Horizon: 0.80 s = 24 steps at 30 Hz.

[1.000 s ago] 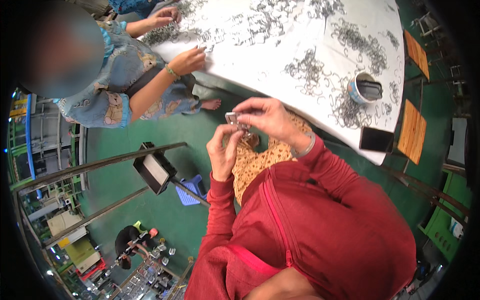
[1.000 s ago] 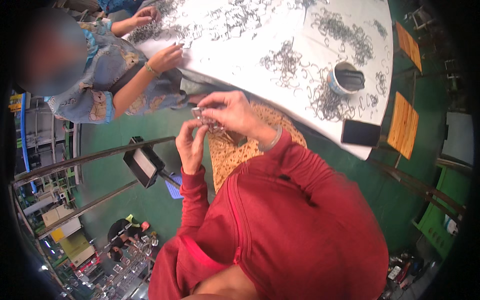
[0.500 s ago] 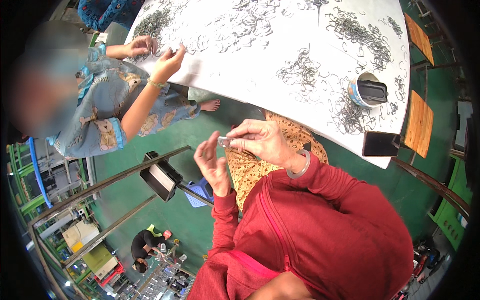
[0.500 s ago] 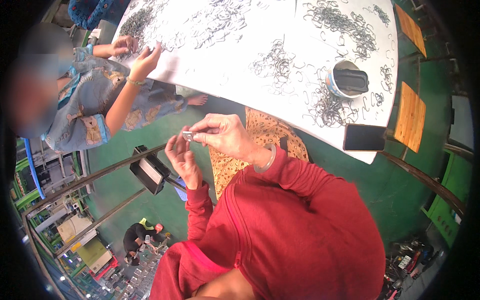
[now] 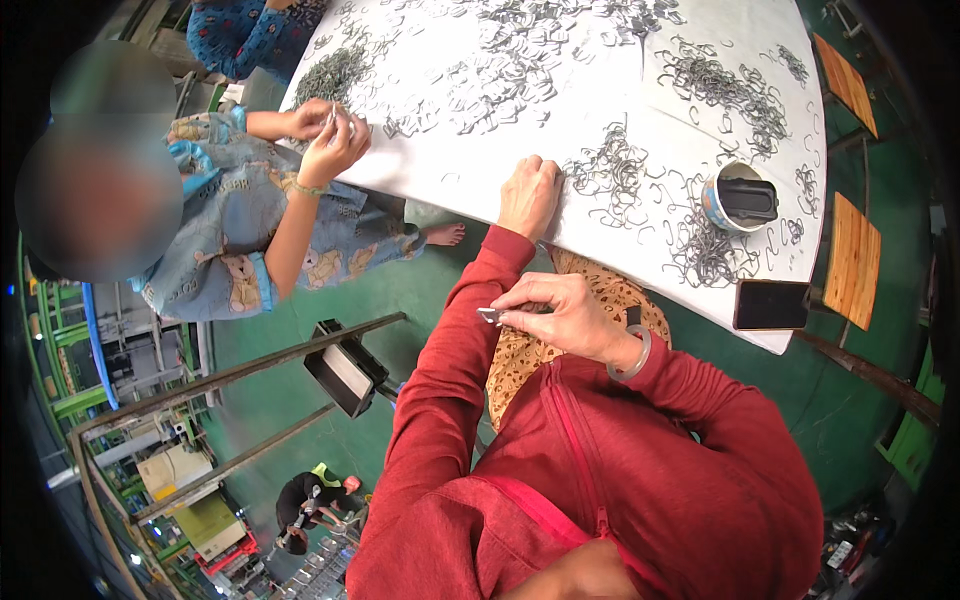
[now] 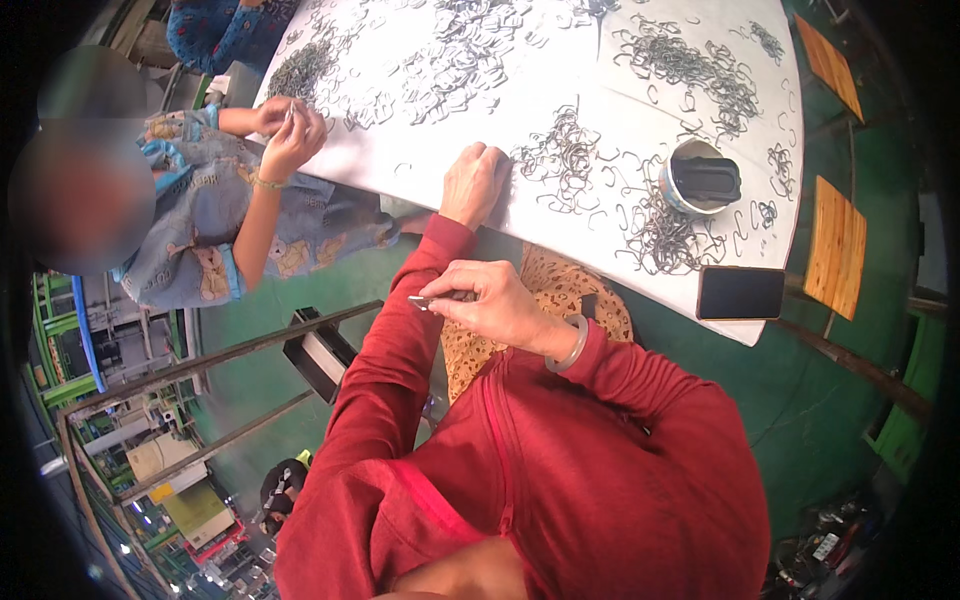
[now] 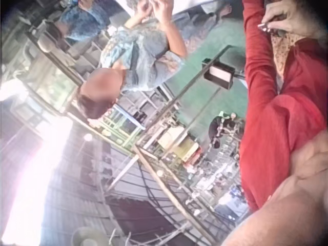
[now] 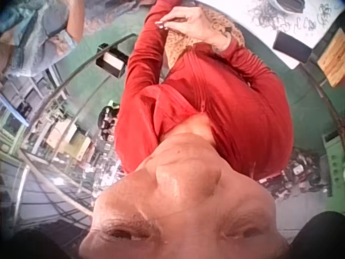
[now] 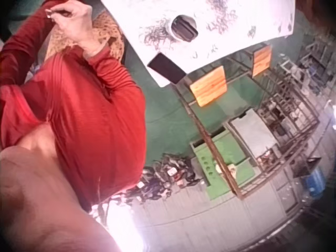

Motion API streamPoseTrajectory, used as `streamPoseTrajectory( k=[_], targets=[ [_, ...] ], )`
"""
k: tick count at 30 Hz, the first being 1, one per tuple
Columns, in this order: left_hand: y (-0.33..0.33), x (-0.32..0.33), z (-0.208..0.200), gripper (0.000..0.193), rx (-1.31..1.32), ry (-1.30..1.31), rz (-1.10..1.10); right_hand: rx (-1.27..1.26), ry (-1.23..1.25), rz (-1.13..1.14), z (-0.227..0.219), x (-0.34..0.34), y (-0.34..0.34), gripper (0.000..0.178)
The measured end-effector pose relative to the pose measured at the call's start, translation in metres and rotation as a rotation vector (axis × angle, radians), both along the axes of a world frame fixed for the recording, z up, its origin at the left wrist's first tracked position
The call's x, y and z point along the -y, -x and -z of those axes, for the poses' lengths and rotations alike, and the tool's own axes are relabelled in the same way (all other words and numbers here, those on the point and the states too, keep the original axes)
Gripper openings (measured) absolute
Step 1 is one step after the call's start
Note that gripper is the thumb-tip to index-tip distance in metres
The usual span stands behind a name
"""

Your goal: The person picks up small metal pieces from a table and uses pliers to bend or attach them. They repeatedly handle individual pieces, occasionally placing them on a wooden board or back on the table.

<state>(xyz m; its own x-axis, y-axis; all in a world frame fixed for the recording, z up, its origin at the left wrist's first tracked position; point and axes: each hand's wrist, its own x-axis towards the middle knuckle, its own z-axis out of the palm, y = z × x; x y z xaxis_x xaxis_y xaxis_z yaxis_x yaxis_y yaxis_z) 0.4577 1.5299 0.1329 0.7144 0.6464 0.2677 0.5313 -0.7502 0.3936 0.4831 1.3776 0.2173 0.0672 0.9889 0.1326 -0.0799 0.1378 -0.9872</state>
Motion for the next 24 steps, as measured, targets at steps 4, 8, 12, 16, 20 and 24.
streamPoseTrajectory(
  k=[4,8,12,16,20,24],
  targets=[
    [0.019,-0.013,0.002,0.008,0.239,0.109,-0.048,-0.050,0.042,0.001,0.004,-0.001,0.007,0.011],
    [0.071,0.000,-0.042,0.008,0.449,0.296,-0.220,-0.155,0.186,0.004,0.009,-0.008,0.014,0.013],
    [0.126,0.042,-0.087,0.010,0.669,0.590,-0.258,-0.140,0.150,0.031,0.010,-0.018,0.018,0.014],
    [0.145,0.079,-0.101,0.011,0.877,0.633,-0.218,-0.208,0.220,0.063,0.001,-0.027,0.020,0.019],
    [0.146,0.086,-0.092,0.013,0.657,0.192,-0.254,-0.168,0.162,0.145,0.003,-0.030,0.024,0.018],
    [0.142,0.089,-0.080,0.013,0.652,0.195,-0.263,-0.142,0.177,0.167,0.002,-0.026,0.023,0.017]
  ],
)
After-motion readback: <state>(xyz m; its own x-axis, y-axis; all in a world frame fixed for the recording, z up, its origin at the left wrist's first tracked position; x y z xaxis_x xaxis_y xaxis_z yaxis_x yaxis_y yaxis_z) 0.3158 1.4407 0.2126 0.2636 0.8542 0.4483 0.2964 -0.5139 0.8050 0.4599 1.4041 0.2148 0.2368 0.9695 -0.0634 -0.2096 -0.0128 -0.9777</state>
